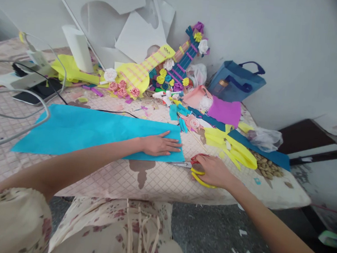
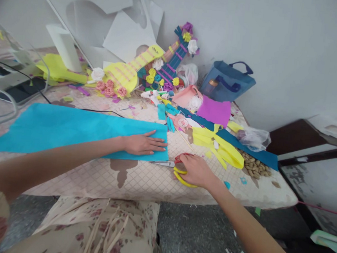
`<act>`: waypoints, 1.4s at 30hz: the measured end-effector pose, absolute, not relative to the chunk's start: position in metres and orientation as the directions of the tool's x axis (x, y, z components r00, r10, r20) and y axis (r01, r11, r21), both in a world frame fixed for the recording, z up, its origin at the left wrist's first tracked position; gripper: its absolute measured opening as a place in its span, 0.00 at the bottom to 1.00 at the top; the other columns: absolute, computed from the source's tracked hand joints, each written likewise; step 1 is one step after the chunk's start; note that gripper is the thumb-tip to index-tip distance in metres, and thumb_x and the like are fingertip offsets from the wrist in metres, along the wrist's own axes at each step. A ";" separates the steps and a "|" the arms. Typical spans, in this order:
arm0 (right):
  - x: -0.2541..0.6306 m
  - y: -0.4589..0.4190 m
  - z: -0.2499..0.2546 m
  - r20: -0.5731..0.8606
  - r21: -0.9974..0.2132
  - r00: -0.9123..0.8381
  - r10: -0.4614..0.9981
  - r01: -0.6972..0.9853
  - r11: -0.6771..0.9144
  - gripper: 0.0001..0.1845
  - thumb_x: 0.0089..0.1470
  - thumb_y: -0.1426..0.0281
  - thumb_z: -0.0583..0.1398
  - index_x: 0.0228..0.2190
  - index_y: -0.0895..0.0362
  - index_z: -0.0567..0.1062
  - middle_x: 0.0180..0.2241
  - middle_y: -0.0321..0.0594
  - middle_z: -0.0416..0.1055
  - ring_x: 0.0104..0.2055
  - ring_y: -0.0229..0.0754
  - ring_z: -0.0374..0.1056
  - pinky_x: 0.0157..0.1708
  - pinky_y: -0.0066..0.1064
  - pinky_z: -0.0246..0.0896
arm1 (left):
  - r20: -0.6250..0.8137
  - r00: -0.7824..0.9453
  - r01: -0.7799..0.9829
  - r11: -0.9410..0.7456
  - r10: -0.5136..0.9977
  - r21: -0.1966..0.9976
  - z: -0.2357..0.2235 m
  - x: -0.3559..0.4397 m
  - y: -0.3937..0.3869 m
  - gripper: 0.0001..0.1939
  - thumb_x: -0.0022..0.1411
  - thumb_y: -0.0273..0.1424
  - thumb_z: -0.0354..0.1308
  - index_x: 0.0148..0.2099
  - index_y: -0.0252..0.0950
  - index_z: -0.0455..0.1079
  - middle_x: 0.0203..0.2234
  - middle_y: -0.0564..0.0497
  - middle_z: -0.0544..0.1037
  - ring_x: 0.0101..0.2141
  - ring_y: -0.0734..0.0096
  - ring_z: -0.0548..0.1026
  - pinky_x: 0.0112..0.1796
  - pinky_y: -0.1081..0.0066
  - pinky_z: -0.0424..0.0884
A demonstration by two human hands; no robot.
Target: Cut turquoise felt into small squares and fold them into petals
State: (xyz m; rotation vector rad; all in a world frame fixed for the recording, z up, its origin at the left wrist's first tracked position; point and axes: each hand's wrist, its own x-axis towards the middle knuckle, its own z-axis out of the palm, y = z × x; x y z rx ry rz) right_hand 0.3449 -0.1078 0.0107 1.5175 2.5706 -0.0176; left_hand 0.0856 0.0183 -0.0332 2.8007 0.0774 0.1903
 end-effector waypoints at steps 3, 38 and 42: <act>0.340 -0.107 0.011 -0.142 0.075 -0.476 0.868 0.869 0.489 0.21 0.50 0.53 0.57 0.37 0.57 0.67 0.36 0.44 0.74 0.38 0.49 0.71 0.34 0.34 0.58 | 0.129 0.989 0.028 -0.943 0.074 0.330 -0.034 0.086 0.019 0.24 0.68 0.37 0.37 0.65 0.41 0.51 0.64 0.52 0.52 0.63 0.66 0.48 0.61 0.59 0.37; 0.330 -0.105 0.008 -0.189 0.131 -0.462 0.867 0.863 0.488 0.23 0.51 0.52 0.56 0.38 0.58 0.67 0.33 0.44 0.75 0.33 0.48 0.72 0.28 0.31 0.55 | 0.109 0.991 0.034 -0.938 0.076 0.344 -0.035 0.085 0.020 0.25 0.69 0.37 0.36 0.65 0.41 0.51 0.64 0.52 0.50 0.63 0.67 0.47 0.61 0.58 0.37; 0.332 -0.105 0.008 -0.184 0.138 -0.462 0.868 0.862 0.488 0.21 0.51 0.53 0.57 0.38 0.57 0.67 0.33 0.44 0.75 0.34 0.48 0.72 0.28 0.31 0.55 | 0.120 0.990 0.033 -0.942 0.077 0.334 -0.035 0.086 0.020 0.25 0.69 0.37 0.36 0.65 0.40 0.51 0.64 0.52 0.51 0.63 0.67 0.48 0.61 0.60 0.38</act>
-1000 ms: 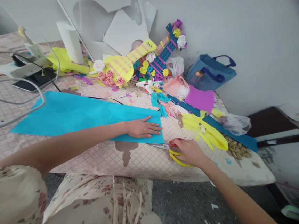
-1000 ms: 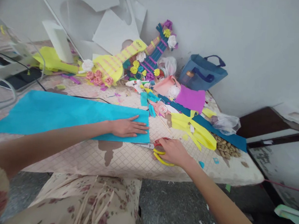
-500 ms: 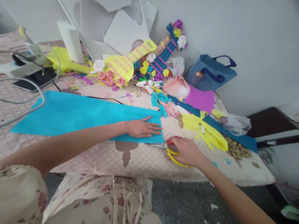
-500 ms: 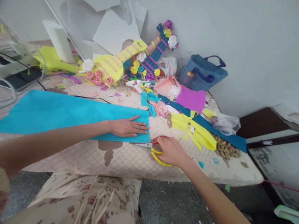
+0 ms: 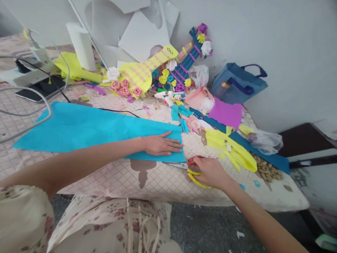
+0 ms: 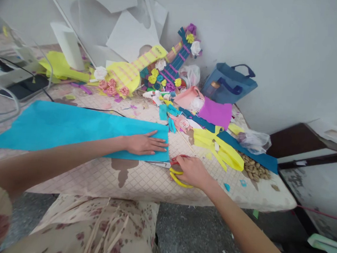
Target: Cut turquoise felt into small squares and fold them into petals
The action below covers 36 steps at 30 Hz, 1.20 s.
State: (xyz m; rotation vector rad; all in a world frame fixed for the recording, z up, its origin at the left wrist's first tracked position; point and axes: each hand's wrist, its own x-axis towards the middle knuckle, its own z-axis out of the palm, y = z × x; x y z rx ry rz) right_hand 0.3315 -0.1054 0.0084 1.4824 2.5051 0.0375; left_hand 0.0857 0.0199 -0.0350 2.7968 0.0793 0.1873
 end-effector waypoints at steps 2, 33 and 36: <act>0.331 -0.107 0.010 -0.164 0.129 -0.464 0.870 0.865 0.485 0.20 0.51 0.55 0.57 0.37 0.57 0.67 0.34 0.44 0.75 0.36 0.49 0.72 0.30 0.32 0.56 | 0.116 0.990 0.037 -0.944 0.079 0.327 -0.036 0.086 0.020 0.25 0.69 0.37 0.35 0.65 0.40 0.51 0.64 0.52 0.51 0.63 0.68 0.47 0.61 0.60 0.37; 0.316 -0.107 0.017 -0.155 0.101 -0.456 0.876 0.875 0.473 0.21 0.49 0.56 0.58 0.38 0.60 0.67 0.35 0.47 0.74 0.38 0.50 0.71 0.34 0.34 0.58 | 0.110 0.989 0.048 -0.926 0.096 0.375 -0.033 0.085 0.018 0.25 0.69 0.37 0.36 0.65 0.40 0.51 0.64 0.51 0.52 0.63 0.66 0.48 0.61 0.57 0.32; 0.314 -0.106 0.017 -0.161 0.078 -0.446 0.881 0.884 0.462 0.22 0.49 0.55 0.58 0.39 0.60 0.67 0.36 0.48 0.74 0.39 0.50 0.71 0.35 0.34 0.58 | 0.095 0.991 0.060 -0.931 0.100 0.359 -0.033 0.086 0.018 0.24 0.69 0.37 0.36 0.65 0.41 0.51 0.64 0.52 0.51 0.63 0.67 0.47 0.61 0.59 0.33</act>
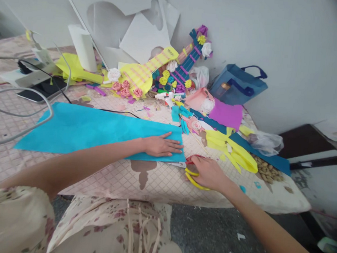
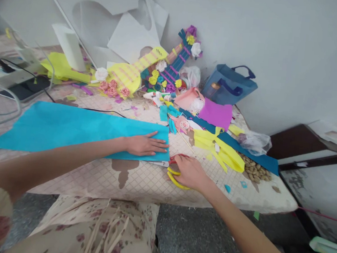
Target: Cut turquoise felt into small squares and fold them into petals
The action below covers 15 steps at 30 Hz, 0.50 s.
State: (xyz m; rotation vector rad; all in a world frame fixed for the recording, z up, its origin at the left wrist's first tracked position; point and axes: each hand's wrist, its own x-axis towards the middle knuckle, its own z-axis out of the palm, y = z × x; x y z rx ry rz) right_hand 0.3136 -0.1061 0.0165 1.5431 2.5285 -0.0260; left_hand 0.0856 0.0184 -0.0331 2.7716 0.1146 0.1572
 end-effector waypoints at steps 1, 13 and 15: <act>0.313 -0.106 0.016 -0.163 0.071 -0.447 0.880 0.884 0.462 0.23 0.49 0.55 0.58 0.39 0.60 0.67 0.36 0.47 0.74 0.39 0.50 0.71 0.35 0.34 0.59 | 0.096 0.991 0.058 -0.933 0.098 0.355 -0.033 0.086 0.018 0.24 0.69 0.37 0.36 0.65 0.40 0.51 0.64 0.52 0.51 0.63 0.67 0.47 0.61 0.59 0.33; 0.306 -0.102 0.009 -0.174 0.102 -0.491 0.853 0.853 0.512 0.21 0.49 0.54 0.58 0.37 0.58 0.67 0.34 0.46 0.74 0.36 0.48 0.71 0.32 0.32 0.57 | 0.152 0.985 0.025 -0.929 0.086 0.369 -0.034 0.085 0.019 0.24 0.68 0.36 0.37 0.65 0.41 0.52 0.63 0.50 0.54 0.63 0.65 0.50 0.61 0.57 0.34; 0.307 -0.102 0.009 -0.192 0.126 -0.482 0.855 0.852 0.508 0.21 0.49 0.54 0.58 0.37 0.58 0.67 0.32 0.45 0.75 0.34 0.48 0.72 0.29 0.31 0.56 | 0.153 0.985 0.023 -0.929 0.085 0.368 -0.035 0.085 0.019 0.24 0.69 0.37 0.37 0.65 0.41 0.51 0.63 0.50 0.53 0.63 0.64 0.50 0.61 0.55 0.30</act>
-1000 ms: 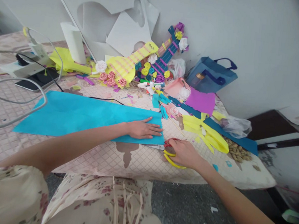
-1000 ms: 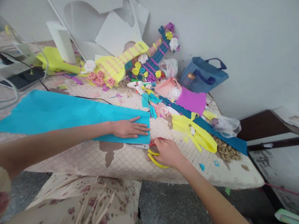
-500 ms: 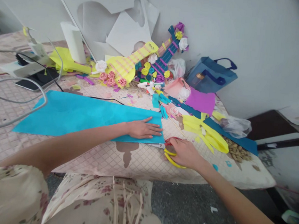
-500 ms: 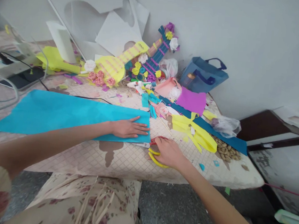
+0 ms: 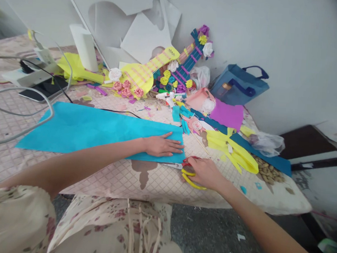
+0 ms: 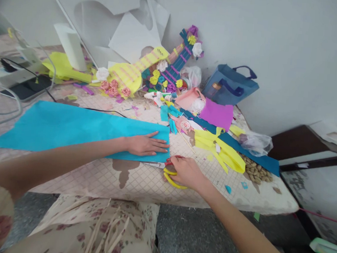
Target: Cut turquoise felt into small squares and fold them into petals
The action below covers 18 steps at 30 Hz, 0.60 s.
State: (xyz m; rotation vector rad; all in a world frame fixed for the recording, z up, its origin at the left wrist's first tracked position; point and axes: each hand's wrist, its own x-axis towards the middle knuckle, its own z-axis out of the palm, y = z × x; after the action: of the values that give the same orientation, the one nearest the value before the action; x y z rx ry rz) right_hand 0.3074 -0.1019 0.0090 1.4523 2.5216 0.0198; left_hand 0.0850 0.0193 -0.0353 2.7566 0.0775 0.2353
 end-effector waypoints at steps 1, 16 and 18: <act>0.308 -0.102 0.009 -0.198 0.130 -0.477 0.856 0.853 0.506 0.20 0.50 0.55 0.58 0.37 0.58 0.67 0.32 0.45 0.75 0.34 0.48 0.72 0.28 0.31 0.56 | 0.152 0.985 0.025 -0.929 0.086 0.369 -0.036 0.085 0.020 0.24 0.69 0.37 0.37 0.65 0.42 0.51 0.63 0.50 0.53 0.63 0.64 0.50 0.61 0.55 0.29; 0.295 -0.103 0.012 -0.174 0.075 -0.461 0.870 0.875 0.479 0.24 0.49 0.51 0.58 0.38 0.58 0.67 0.36 0.47 0.74 0.39 0.50 0.71 0.35 0.34 0.58 | 0.128 0.987 0.044 -0.933 0.096 0.356 -0.035 0.085 0.019 0.24 0.69 0.36 0.36 0.65 0.40 0.52 0.64 0.51 0.53 0.63 0.66 0.49 0.61 0.59 0.29; 0.292 -0.102 0.011 -0.174 0.073 -0.470 0.865 0.870 0.488 0.25 0.49 0.50 0.58 0.38 0.59 0.67 0.36 0.47 0.74 0.39 0.50 0.71 0.34 0.34 0.58 | 0.115 0.989 0.051 -0.933 0.098 0.355 -0.034 0.085 0.018 0.25 0.69 0.37 0.36 0.65 0.40 0.52 0.64 0.51 0.52 0.63 0.67 0.49 0.61 0.60 0.28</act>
State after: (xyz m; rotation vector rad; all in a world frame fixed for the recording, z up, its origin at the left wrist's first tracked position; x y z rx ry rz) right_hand 0.2924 -0.1025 0.0115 1.5011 2.5433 -0.0382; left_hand 0.0855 0.0184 -0.0338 2.7741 0.1070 0.1852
